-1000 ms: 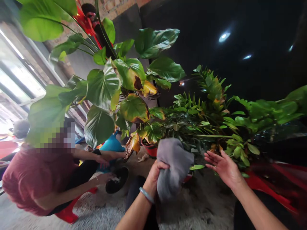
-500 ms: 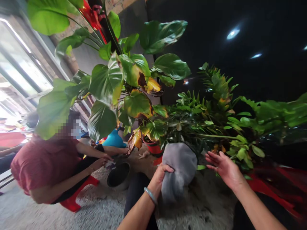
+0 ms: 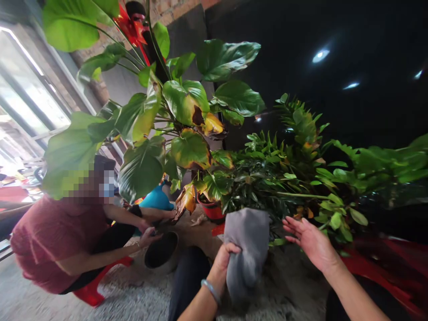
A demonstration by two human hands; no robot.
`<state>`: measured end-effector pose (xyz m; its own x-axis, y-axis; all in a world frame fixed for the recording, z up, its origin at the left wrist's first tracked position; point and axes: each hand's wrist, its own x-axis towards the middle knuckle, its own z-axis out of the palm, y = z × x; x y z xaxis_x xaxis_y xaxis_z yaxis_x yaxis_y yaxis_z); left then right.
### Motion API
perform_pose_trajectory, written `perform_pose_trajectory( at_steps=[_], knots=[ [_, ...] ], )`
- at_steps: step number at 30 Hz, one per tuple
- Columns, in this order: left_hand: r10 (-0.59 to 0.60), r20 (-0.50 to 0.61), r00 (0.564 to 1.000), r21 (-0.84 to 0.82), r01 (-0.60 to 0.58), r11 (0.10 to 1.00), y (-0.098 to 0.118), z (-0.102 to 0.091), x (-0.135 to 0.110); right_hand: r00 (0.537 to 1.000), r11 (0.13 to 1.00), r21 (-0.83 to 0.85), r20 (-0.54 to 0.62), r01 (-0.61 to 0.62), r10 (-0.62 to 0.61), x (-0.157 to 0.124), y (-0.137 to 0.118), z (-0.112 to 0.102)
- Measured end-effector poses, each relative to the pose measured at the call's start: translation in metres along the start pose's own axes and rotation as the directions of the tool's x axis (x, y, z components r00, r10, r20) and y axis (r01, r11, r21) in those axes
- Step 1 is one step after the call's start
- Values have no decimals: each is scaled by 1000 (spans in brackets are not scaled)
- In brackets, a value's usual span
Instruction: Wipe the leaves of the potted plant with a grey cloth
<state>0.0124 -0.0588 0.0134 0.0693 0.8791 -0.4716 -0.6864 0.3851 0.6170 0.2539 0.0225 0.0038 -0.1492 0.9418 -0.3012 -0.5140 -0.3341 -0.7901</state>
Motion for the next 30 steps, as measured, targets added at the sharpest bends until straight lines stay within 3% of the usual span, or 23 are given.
perform_pose_trajectory(
  at_steps=[3,6,9,11,13,17,19,21,24,26,28,30],
  knots=[
    [98,68,993,58,-102,993,10,14,-12,1000,1000,14,16,19,-19,1,0,-3],
    [211,142,967,4,-214,977,57,52,-13,998,999,15,50,32,-33,1,1,-2],
    [326,61,943,-136,-316,939,87,80,1,998,999,20,55,42,-43,1,1,2],
    [307,-46,951,-133,-310,941,79,83,15,998,999,21,55,33,-34,2,2,3],
    [209,-92,974,-41,-213,976,50,75,27,999,1000,12,37,-2,1,4,4,1],
    [44,46,998,230,-53,972,-5,58,25,995,997,-14,-71,-76,75,12,10,-12],
    [54,144,988,259,-91,961,-3,64,13,994,998,-6,-92,-57,56,15,11,-18],
    [125,206,970,205,-168,964,20,84,0,998,1000,15,-67,-9,10,15,9,-19],
    [293,223,930,94,-320,943,62,123,-7,999,998,57,-17,30,-29,10,3,-12],
    [387,165,907,66,-402,913,74,140,0,999,996,82,0,38,-38,6,1,-6],
    [416,69,907,112,-422,900,65,140,10,999,995,88,12,43,-44,5,1,-4],
    [349,12,937,219,-343,913,38,122,16,1000,997,65,1,29,-29,7,3,-6]
  ],
)
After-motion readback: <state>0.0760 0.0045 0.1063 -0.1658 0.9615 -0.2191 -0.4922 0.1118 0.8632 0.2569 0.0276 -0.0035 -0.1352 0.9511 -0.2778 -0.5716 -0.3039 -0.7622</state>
